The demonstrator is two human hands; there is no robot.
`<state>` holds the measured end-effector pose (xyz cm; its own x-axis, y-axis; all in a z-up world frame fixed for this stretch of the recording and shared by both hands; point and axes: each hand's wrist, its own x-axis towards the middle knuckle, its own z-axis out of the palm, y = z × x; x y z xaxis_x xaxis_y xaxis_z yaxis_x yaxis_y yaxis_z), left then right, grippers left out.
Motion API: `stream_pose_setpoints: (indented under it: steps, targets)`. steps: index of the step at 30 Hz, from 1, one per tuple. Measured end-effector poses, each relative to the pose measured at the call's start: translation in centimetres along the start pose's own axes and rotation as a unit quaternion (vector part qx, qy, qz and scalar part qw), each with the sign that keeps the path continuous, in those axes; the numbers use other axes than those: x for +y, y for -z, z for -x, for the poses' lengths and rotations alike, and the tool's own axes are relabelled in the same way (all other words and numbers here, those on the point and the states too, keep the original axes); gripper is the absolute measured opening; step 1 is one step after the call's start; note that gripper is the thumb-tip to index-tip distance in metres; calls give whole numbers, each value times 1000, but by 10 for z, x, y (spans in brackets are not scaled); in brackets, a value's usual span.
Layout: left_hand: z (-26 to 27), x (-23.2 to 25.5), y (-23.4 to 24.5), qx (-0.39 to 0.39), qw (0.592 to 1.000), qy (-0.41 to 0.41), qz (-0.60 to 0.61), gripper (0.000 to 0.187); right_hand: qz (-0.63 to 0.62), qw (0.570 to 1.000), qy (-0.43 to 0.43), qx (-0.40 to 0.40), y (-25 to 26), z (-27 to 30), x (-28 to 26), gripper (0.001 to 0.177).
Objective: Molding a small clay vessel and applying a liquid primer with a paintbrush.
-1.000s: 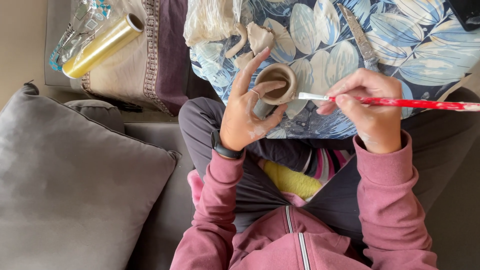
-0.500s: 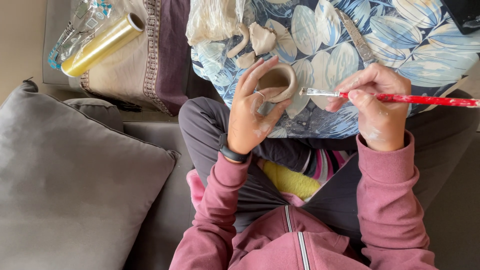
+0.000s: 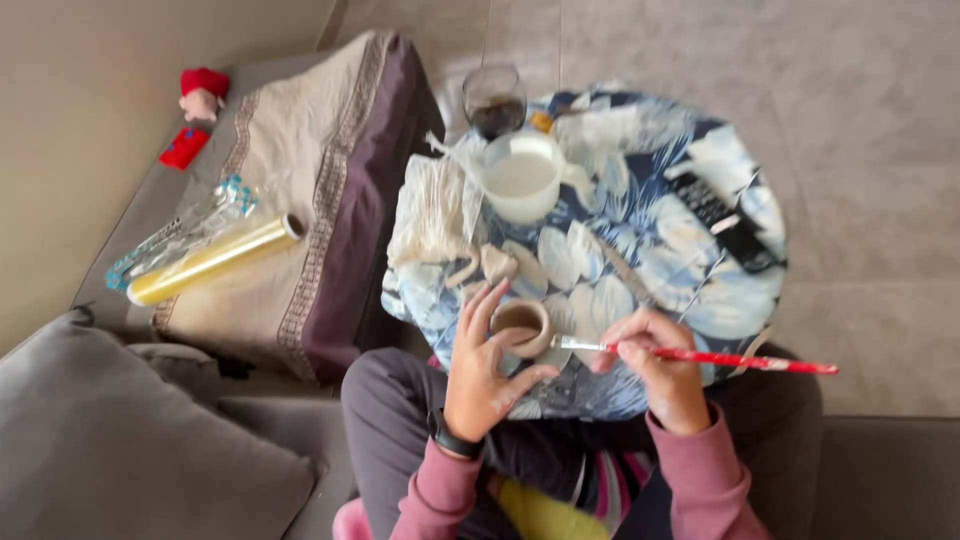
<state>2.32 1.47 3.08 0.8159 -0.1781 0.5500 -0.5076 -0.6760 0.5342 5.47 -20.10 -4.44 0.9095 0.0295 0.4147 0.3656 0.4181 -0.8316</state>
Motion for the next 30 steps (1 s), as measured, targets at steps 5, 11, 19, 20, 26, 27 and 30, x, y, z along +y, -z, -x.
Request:
stream_pose_setpoints:
  steps: [5,11,19,20,26,27,30]
  targets:
    - [10,3,-10,38,989,54,133,24,-37,997,-48,-48,3,-4,-13,8]
    - [11,-2,-4,-4,982,72,175,22,-30,997,-43,-49,2,-5,-11,9]
    - [15,-6,-6,9,982,57,180,23,-31,997,-48,-55,4,-6,-8,13]
    - [14,-6,-6,7,982,57,181,22,-32,997,-54,-51,5,-6,-7,12]
    - [17,-9,-5,2,983,54,174,18,-20,996,-64,-50,5,-6,-5,12]
    - [18,-10,-4,-4,985,47,167,15,-20,996,-63,-52,5,-6,-4,13]
    - [19,-11,-4,-15,984,57,169,13,-20,996,-67,-49,6,-6,-3,10]
